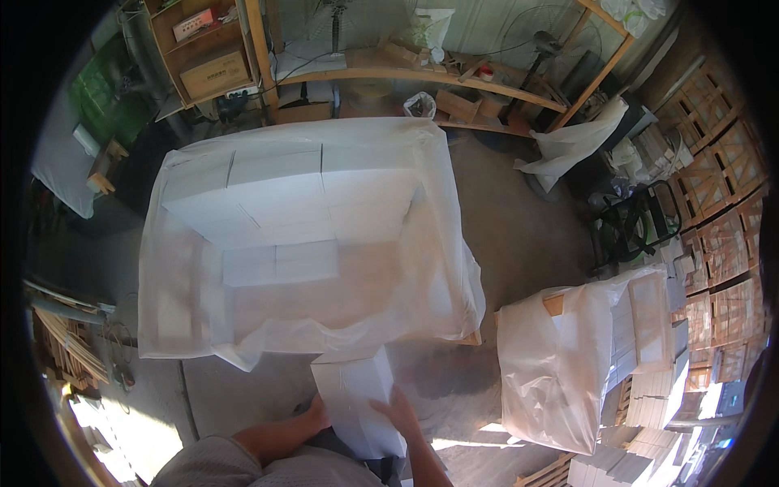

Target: The person repeatedly picks up white foam blocks from a pallet and places them into a plastic-lined wooden crate. The person handles the blocks one at a time, arranging them in rows inside the crate.

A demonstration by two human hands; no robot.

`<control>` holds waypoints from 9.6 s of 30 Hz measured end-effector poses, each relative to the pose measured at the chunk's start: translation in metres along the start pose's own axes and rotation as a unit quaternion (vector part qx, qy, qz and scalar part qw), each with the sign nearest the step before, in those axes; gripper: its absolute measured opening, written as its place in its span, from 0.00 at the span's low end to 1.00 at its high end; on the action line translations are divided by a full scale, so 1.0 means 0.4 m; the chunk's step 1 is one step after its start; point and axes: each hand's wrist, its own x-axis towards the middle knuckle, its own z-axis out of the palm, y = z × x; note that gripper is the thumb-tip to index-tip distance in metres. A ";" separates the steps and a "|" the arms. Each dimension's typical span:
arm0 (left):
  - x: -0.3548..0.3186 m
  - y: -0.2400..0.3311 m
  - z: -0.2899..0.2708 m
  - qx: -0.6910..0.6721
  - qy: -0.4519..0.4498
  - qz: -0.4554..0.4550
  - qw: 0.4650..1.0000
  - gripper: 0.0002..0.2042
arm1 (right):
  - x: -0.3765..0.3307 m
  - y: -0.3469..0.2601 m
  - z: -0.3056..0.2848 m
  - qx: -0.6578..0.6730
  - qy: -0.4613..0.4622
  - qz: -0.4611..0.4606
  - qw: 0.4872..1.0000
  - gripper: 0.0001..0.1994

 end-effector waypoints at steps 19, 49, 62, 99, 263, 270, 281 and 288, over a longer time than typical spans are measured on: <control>0.049 -0.071 0.177 0.007 0.037 0.287 0.957 0.25 | 0.302 -0.198 -0.112 -0.199 -0.284 -0.099 0.933 0.50; 0.846 0.157 -0.187 -0.496 0.138 0.326 0.793 0.25 | 1.274 -0.093 0.200 -0.368 -0.368 -0.192 0.832 0.53; 1.359 0.155 -0.308 0.084 0.341 0.374 0.859 0.20 | 1.610 -0.151 0.155 -0.324 -0.306 -0.064 0.893 0.46; 1.516 0.273 -0.255 0.176 0.467 0.209 0.841 0.27 | 1.933 -0.030 0.187 -0.421 -0.364 -0.125 0.822 0.54; 0.487 -1.247 0.036 0.802 -0.549 -0.206 0.110 0.19 | -0.565 0.723 1.020 0.536 0.600 0.303 0.510 0.14; 0.397 -1.471 -0.125 0.826 -0.381 -0.314 0.271 0.24 | -0.598 1.007 0.869 0.800 0.555 0.201 0.109 0.16; 0.450 -1.729 -0.309 0.874 -0.203 -0.435 0.075 0.21 | -0.477 1.408 0.836 0.775 0.602 0.190 0.024 0.33; 0.401 -1.718 -0.262 0.873 -0.269 -0.404 0.047 0.19 | -0.428 1.443 0.885 0.781 0.583 0.195 0.108 0.36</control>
